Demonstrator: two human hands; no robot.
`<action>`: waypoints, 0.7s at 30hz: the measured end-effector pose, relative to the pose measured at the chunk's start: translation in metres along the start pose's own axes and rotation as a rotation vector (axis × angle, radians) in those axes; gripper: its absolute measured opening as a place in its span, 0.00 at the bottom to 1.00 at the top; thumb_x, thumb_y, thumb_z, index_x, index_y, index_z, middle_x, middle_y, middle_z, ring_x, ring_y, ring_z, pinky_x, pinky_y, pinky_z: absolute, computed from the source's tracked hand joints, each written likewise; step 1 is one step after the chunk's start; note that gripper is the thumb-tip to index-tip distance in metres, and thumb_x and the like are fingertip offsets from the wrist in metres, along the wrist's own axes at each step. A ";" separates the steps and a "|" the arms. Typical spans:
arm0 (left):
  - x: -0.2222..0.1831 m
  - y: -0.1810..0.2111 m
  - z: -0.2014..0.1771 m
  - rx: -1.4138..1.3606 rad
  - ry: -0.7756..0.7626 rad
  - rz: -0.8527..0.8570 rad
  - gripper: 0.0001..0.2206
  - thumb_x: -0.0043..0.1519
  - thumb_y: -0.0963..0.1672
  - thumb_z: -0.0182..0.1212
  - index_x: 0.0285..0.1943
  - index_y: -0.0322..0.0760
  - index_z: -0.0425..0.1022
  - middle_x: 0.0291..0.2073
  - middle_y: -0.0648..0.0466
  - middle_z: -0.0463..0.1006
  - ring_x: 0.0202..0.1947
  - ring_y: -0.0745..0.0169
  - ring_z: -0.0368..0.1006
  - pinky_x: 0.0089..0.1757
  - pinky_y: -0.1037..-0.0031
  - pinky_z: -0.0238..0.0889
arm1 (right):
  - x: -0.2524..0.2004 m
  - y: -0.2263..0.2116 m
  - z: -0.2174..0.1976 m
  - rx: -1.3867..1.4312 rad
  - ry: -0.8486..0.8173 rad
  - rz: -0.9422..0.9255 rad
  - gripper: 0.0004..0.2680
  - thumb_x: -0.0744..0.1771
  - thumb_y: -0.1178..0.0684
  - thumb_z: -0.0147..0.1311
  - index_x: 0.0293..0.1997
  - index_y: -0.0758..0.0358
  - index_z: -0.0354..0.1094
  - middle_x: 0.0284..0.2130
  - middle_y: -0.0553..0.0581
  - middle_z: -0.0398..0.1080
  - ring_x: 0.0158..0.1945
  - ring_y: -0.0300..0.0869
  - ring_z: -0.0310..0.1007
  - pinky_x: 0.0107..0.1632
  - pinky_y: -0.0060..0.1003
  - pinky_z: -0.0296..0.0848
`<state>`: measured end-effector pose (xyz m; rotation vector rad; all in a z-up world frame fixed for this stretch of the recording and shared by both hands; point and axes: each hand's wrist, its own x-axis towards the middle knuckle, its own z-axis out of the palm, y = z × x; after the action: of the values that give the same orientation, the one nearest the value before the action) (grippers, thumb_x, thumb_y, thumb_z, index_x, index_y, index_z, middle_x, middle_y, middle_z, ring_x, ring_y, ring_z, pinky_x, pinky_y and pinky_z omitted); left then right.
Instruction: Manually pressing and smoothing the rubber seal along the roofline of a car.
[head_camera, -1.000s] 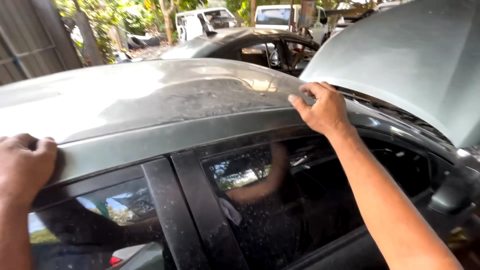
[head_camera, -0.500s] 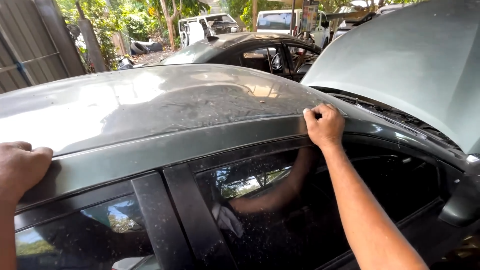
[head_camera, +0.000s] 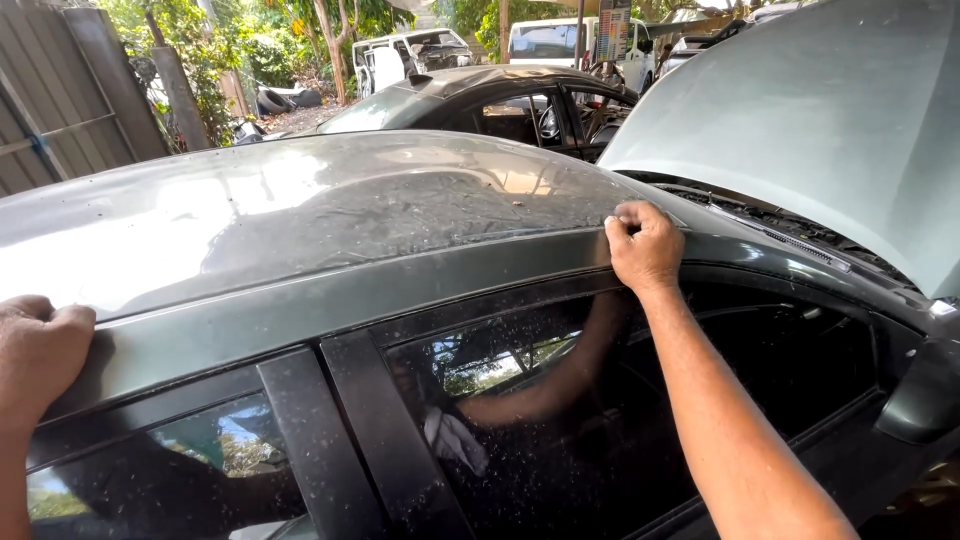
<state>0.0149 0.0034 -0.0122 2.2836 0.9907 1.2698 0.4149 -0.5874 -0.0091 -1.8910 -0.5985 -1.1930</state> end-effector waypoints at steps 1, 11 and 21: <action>0.001 0.000 0.000 -0.029 -0.002 -0.003 0.16 0.66 0.46 0.61 0.35 0.22 0.78 0.20 0.36 0.79 0.20 0.44 0.77 0.26 0.55 0.72 | 0.000 -0.003 -0.002 0.032 -0.010 0.043 0.08 0.65 0.50 0.63 0.43 0.60 0.74 0.31 0.52 0.78 0.37 0.46 0.79 0.44 0.45 0.76; -0.013 -0.004 -0.014 0.193 0.039 0.154 0.14 0.65 0.44 0.60 0.38 0.21 0.80 0.23 0.34 0.77 0.25 0.44 0.77 0.37 0.58 0.72 | -0.007 -0.003 -0.007 0.062 -0.094 0.014 0.32 0.66 0.49 0.66 0.77 0.69 0.53 0.34 0.54 0.77 0.38 0.47 0.78 0.48 0.45 0.75; 0.013 -0.033 0.009 0.052 0.048 0.081 0.15 0.67 0.45 0.61 0.33 0.23 0.77 0.21 0.38 0.77 0.23 0.47 0.76 0.30 0.59 0.70 | -0.001 0.007 0.001 0.071 0.034 -0.015 0.10 0.67 0.53 0.65 0.50 0.64 0.74 0.34 0.55 0.79 0.38 0.44 0.81 0.46 0.41 0.78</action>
<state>0.0135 0.0360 -0.0288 2.3644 0.9671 1.3528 0.4203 -0.5904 -0.0134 -1.8066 -0.6292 -1.1957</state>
